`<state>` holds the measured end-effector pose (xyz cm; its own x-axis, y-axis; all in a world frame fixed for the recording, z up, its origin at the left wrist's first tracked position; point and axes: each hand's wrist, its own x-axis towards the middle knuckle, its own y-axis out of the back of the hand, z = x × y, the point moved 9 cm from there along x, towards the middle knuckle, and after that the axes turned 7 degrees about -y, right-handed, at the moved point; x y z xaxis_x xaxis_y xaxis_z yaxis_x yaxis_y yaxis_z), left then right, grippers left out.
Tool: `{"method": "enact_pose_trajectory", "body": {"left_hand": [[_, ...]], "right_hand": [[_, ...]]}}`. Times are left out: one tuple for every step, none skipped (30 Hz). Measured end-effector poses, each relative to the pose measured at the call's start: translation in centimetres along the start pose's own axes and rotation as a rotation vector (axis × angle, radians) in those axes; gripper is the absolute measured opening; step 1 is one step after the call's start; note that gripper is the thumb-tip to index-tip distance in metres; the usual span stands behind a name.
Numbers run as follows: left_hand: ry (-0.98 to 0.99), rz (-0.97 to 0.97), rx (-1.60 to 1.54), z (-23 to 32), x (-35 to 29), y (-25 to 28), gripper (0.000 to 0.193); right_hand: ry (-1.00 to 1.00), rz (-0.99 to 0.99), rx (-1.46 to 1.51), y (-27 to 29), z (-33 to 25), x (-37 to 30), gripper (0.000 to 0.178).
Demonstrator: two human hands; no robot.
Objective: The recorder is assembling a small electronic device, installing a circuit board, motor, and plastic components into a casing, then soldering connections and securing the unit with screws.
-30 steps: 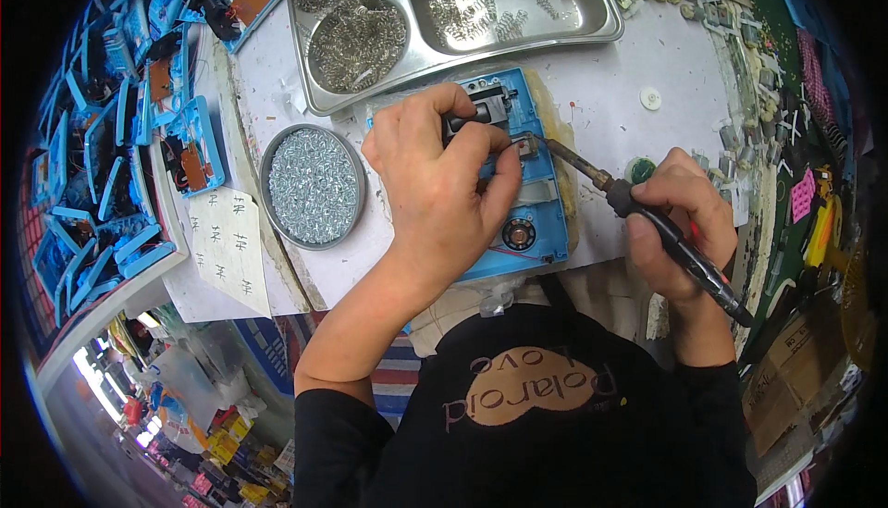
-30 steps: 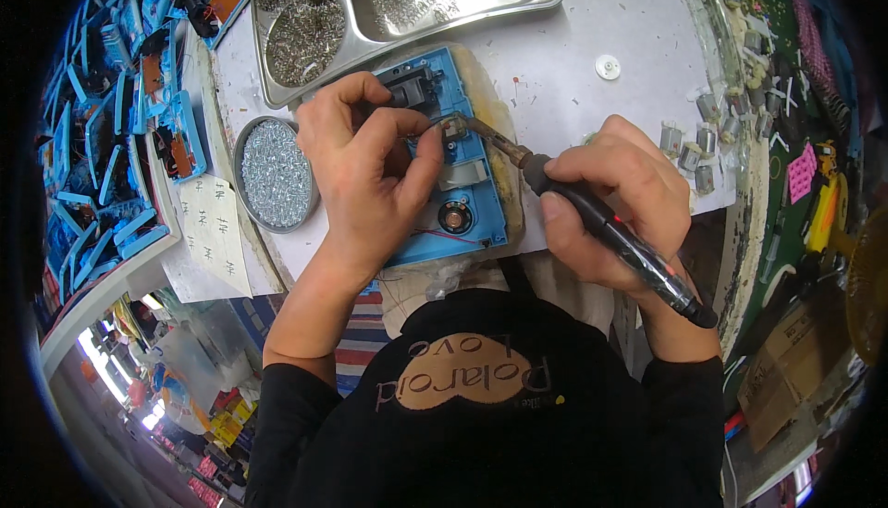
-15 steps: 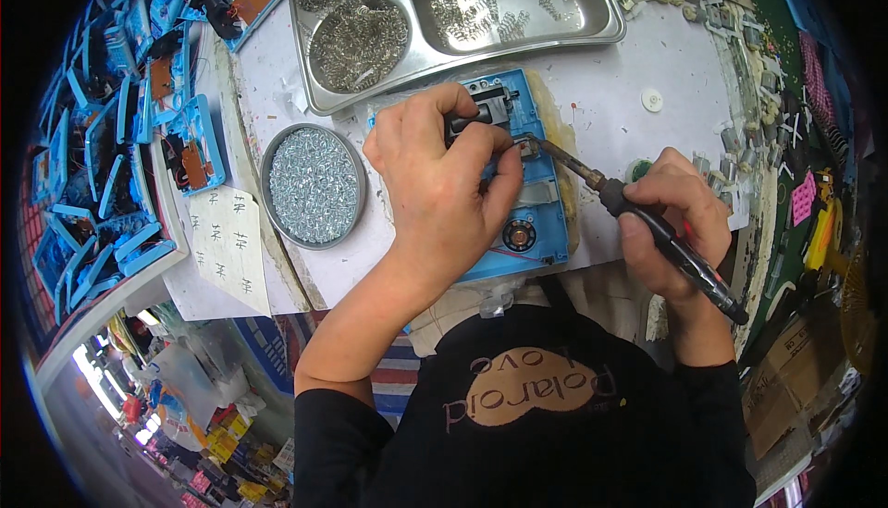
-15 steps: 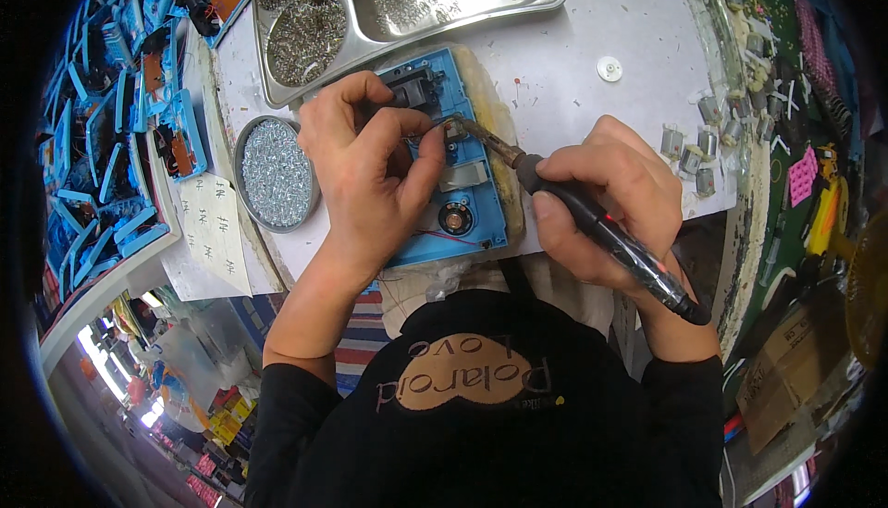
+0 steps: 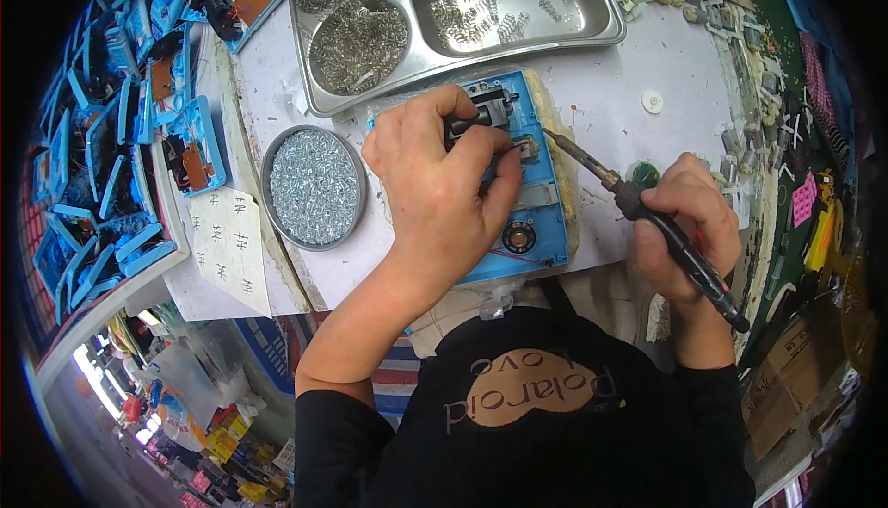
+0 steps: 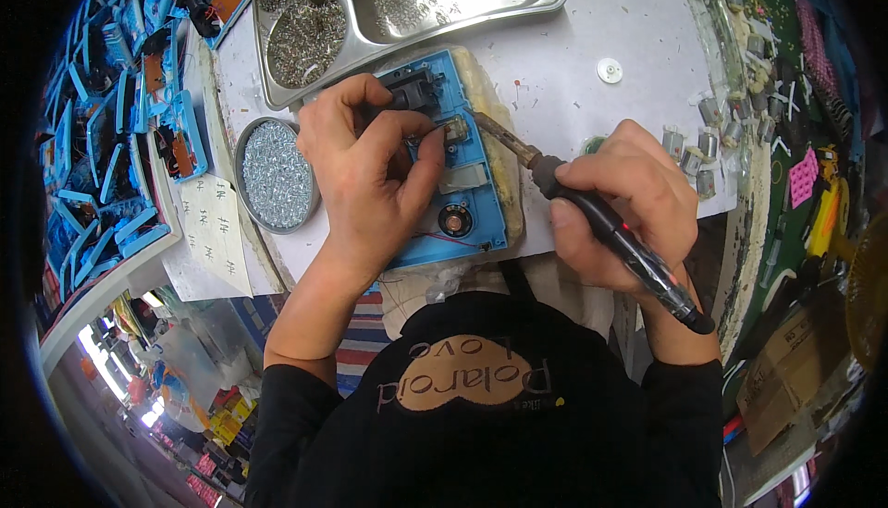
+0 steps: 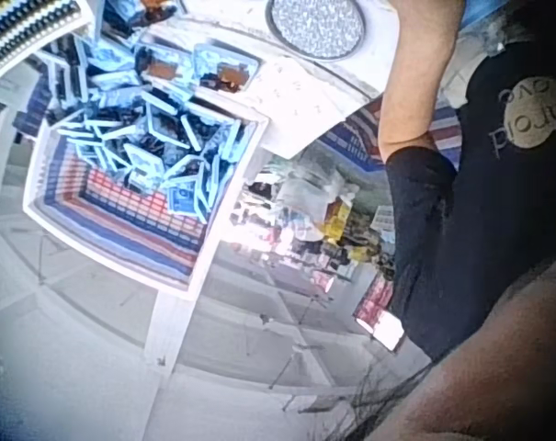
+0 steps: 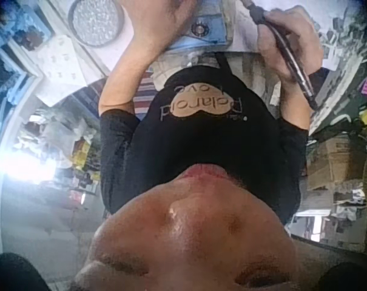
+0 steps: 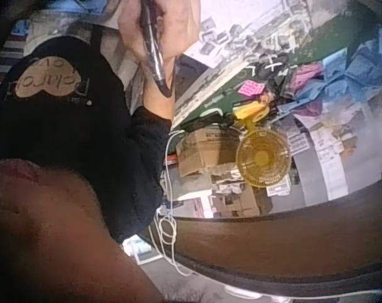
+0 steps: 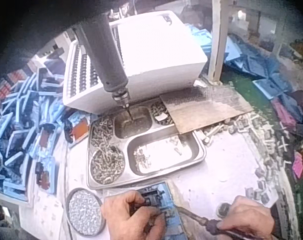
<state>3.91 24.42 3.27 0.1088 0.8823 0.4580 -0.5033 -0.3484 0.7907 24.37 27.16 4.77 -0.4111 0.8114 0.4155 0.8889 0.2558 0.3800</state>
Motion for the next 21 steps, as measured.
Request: {"method": "enact_pose_trajectory", "body": {"left_hand": [[-0.007,-0.004,0.009,0.06,0.05,0.03,0.016],[-0.013,-0.008,0.018,0.09,0.09,0.07,0.016],[-0.021,-0.012,0.027,0.16,0.12,0.08,0.016],[-0.02,-0.012,0.028,0.18,0.14,0.08,0.016],[-0.019,-0.012,0.028,0.21,0.16,0.06,0.016],[-0.018,-0.012,0.03,0.21,0.15,0.08,0.016],[-0.019,-0.014,0.032,0.23,0.15,0.11,0.016],[-0.02,-0.016,0.035,0.26,0.16,0.13,0.016],[-0.021,-0.018,0.037,0.28,0.17,0.15,0.016],[-0.017,-0.018,0.037,0.29,0.16,0.18,0.016],[-0.013,-0.018,0.036,0.31,0.14,0.2,0.017],[-0.01,-0.018,0.035,0.3,0.12,0.17,0.017],[-0.012,-0.013,0.028,0.27,0.11,0.16,0.017],[-0.014,-0.009,0.021,0.2,0.07,0.14,0.017],[-0.016,-0.005,0.012,0.17,0.09,0.17,0.017],[-0.016,-0.009,0.014,0.19,0.11,0.19,0.017],[-0.015,-0.013,0.016,0.23,0.12,0.24,0.017],[-0.015,-0.017,0.019,0.26,0.12,0.25,0.017],[-0.016,-0.016,0.021,0.29,0.12,0.27,0.017],[-0.018,-0.014,0.023,0.31,0.11,0.29,0.017],[-0.02,-0.013,0.025,0.31,0.11,0.28,0.017]], "right_hand": [[0.002,-0.003,0.001,0.06,-0.05,-0.02,0.023],[0.004,-0.006,0.003,0.1,-0.11,-0.03,0.024],[0.006,-0.009,0.004,0.13,-0.18,-0.06,0.024],[0.004,-0.011,0.0,0.13,-0.23,-0.08,0.024],[0.002,-0.013,-0.005,0.12,-0.28,-0.1,0.024],[0.002,-0.016,-0.007,0.06,-0.29,-0.11,0.024],[0.003,-0.015,-0.008,0.05,-0.3,-0.12,0.024],[0.003,-0.014,-0.009,0.03,-0.29,-0.13,0.024],[0.004,-0.012,-0.01,0.02,-0.29,-0.14,0.024],[0.004,-0.007,-0.01,0.05,-0.28,-0.17,0.023],[0.005,-0.002,-0.01,0.09,-0.28,-0.19,0.023],[0.004,0.003,-0.01,0.15,-0.27,-0.23,0.023],[0.002,0.005,-0.012,0.25,-0.25,-0.25,0.023],[-0.001,0.007,-0.013,0.42,-0.21,-0.29,0.023],[-0.004,0.01,-0.015,0.58,-0.2,-0.32,0.023],[-0.007,0.012,-0.014,0.72,-0.15,-0.36,0.023],[-0.01,0.014,-0.012,0.84,-0.1,-0.41,0.023],[-0.012,0.016,-0.009,0.9,-0.04,-0.46,0.023],[-0.012,0.017,-0.012,0.9,-0.02,-0.49,0.023],[-0.011,0.019,-0.016,0.9,-0.01,-0.53,0.023],[-0.01,0.021,-0.019,0.9,0.02,-0.55,0.023]]}}
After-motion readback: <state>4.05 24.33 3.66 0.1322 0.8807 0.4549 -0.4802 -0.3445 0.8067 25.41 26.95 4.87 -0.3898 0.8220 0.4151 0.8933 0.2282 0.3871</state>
